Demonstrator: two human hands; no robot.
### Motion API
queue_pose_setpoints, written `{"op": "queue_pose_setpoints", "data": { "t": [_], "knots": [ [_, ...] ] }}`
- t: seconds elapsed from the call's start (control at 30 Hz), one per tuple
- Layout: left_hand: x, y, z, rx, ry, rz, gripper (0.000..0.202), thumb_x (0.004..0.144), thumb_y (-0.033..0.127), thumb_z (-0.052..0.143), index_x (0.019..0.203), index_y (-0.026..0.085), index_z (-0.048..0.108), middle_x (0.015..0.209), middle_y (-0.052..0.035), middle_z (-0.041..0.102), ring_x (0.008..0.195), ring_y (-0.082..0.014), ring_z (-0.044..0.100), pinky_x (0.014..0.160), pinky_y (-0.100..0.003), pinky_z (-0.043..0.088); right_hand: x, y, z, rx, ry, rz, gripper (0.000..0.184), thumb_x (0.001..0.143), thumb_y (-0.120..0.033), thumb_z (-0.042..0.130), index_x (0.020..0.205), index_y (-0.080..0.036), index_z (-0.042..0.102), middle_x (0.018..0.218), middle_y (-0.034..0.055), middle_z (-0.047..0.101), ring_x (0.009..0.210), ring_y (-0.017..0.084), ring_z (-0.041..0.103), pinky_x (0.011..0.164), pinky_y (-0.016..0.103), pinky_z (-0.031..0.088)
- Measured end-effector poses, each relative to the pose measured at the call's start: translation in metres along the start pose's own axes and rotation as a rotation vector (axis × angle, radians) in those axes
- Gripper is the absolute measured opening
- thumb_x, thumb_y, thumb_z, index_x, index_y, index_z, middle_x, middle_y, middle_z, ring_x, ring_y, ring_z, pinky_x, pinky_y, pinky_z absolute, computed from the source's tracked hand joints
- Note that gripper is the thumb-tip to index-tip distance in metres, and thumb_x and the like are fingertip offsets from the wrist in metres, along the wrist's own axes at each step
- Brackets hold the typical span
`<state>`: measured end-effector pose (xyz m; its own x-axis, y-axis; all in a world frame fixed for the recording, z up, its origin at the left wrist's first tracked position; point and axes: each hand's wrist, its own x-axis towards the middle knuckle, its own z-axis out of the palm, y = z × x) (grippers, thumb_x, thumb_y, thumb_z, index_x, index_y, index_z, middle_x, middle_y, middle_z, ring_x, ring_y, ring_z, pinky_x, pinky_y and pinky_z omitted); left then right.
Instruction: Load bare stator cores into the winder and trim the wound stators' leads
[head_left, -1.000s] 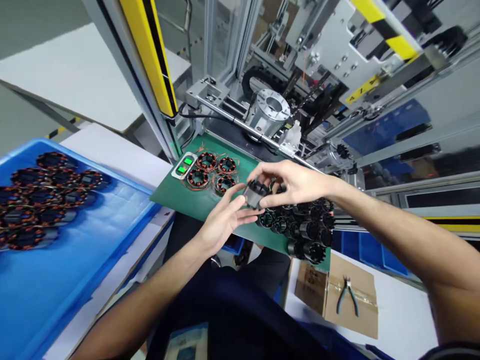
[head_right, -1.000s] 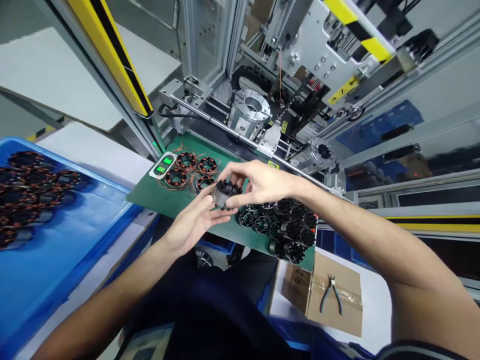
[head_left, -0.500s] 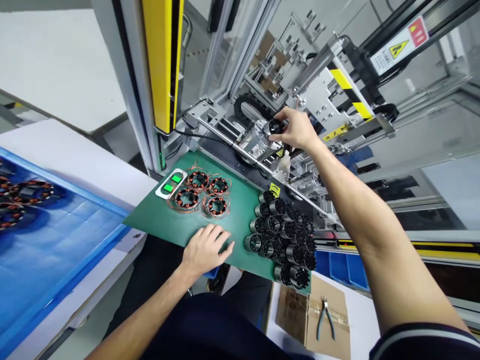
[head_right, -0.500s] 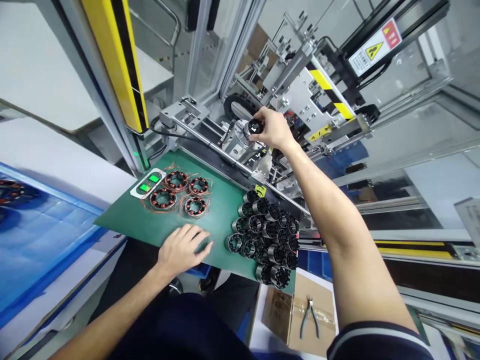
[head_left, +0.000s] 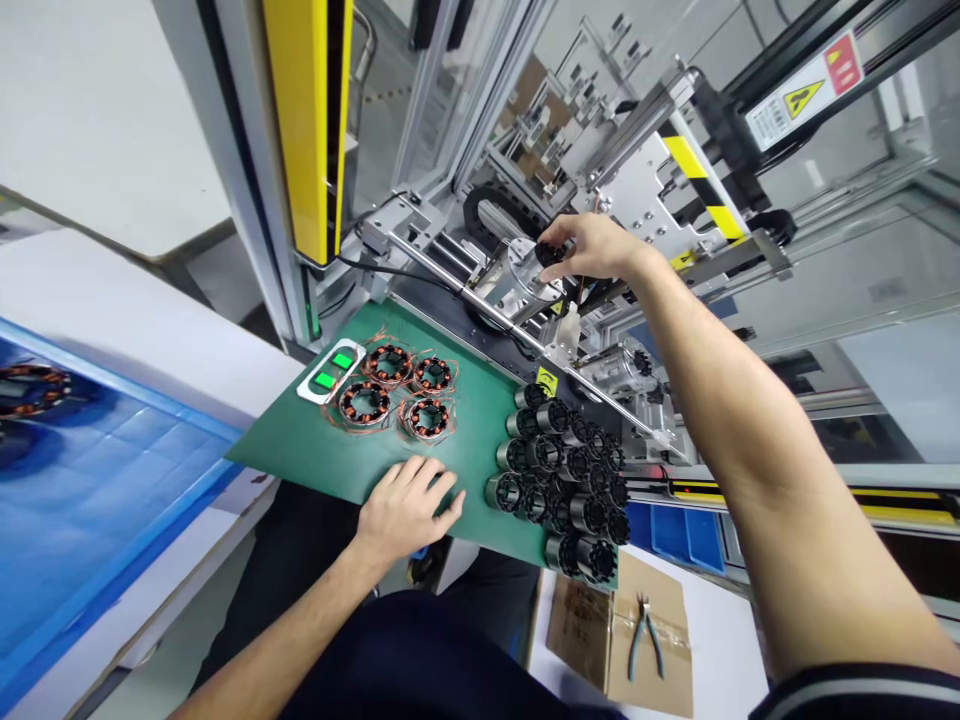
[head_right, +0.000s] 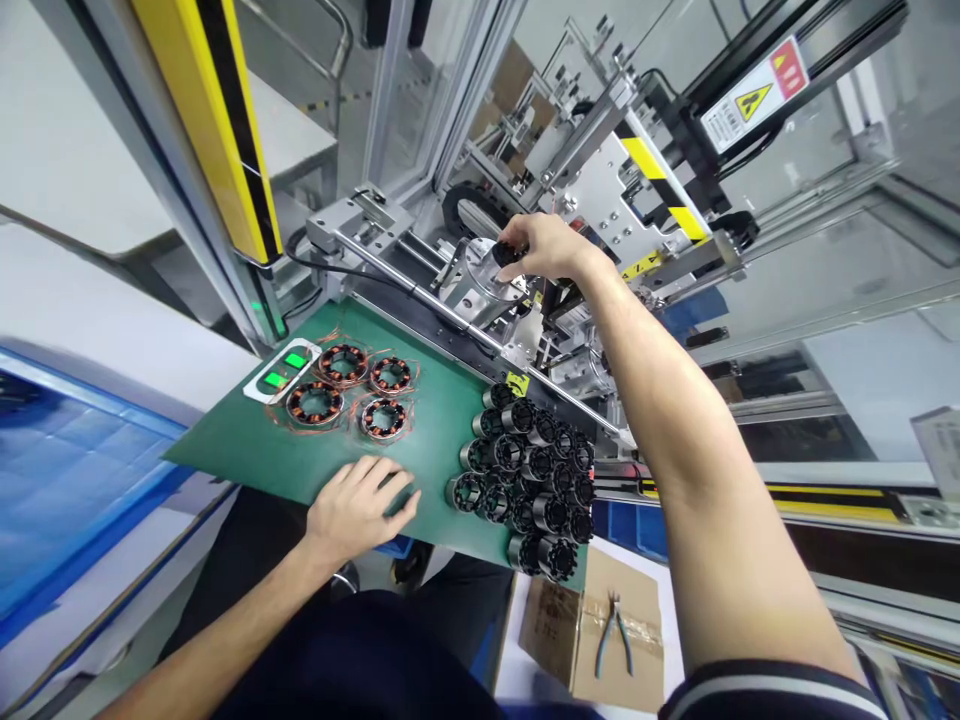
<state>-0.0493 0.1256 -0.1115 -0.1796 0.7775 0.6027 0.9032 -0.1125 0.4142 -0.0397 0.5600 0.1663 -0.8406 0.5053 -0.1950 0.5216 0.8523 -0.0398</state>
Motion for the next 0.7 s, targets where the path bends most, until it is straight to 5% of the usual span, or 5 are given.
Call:
{"op": "queue_pose_setpoints", "data": {
  "t": [0.2,0.37,0.5,0.6,0.7],
  "knots": [
    [-0.001,0.000,0.001,0.007,0.002,0.013,0.014,0.102,0.036,0.075,0.096,0.024,0.077,0.092,-0.0030,0.078,0.087,-0.0215,0.068,0.078,-0.039,0.048,0.011,0.003,-0.008,-0.023,-0.029,0.015,0.075,0.075,-0.067,0.104,0.130,-0.021,0.083,0.124,0.0074,0.083,0.121,0.034,0.078,0.117,0.057,0.062],
    [-0.004,0.001,0.003,0.006,0.027,0.003,0.013,0.102,0.034,0.074,0.096,0.024,0.077,0.092,-0.0027,0.078,0.087,-0.0214,0.068,0.079,-0.040,0.048,0.043,-0.010,-0.028,0.202,0.116,-0.152,0.070,0.110,-0.077,0.061,0.146,-0.018,0.074,0.143,0.0080,0.079,0.126,0.027,0.077,0.117,0.047,0.060],
    [-0.004,0.002,0.003,-0.012,0.067,-0.002,0.011,0.103,0.032,0.072,0.098,0.023,0.076,0.092,-0.0025,0.079,0.086,-0.0212,0.068,0.079,-0.039,0.048,0.066,-0.029,0.018,0.341,0.274,-0.134,0.082,0.119,-0.078,0.030,0.161,-0.014,0.060,0.150,0.0106,0.074,0.132,0.025,0.073,0.125,0.046,0.056],
    [-0.004,0.002,0.003,-0.031,0.086,-0.014,0.011,0.104,0.030,0.070,0.099,0.022,0.075,0.091,-0.0025,0.078,0.086,-0.0214,0.068,0.080,-0.039,0.048,0.077,-0.031,0.057,0.303,0.202,-0.071,0.089,0.114,-0.086,0.032,0.160,-0.016,0.063,0.165,0.0110,0.066,0.156,0.029,0.058,0.143,0.054,0.032],
    [-0.005,0.002,0.003,-0.036,0.093,-0.016,0.009,0.104,0.029,0.070,0.099,0.023,0.075,0.092,-0.0024,0.079,0.085,-0.0213,0.068,0.081,-0.038,0.047,0.083,-0.021,0.062,0.284,0.241,-0.165,0.096,0.112,-0.090,0.024,0.166,-0.017,0.057,0.172,0.0116,0.060,0.165,0.035,0.049,0.144,0.066,0.021]
  ]
}}
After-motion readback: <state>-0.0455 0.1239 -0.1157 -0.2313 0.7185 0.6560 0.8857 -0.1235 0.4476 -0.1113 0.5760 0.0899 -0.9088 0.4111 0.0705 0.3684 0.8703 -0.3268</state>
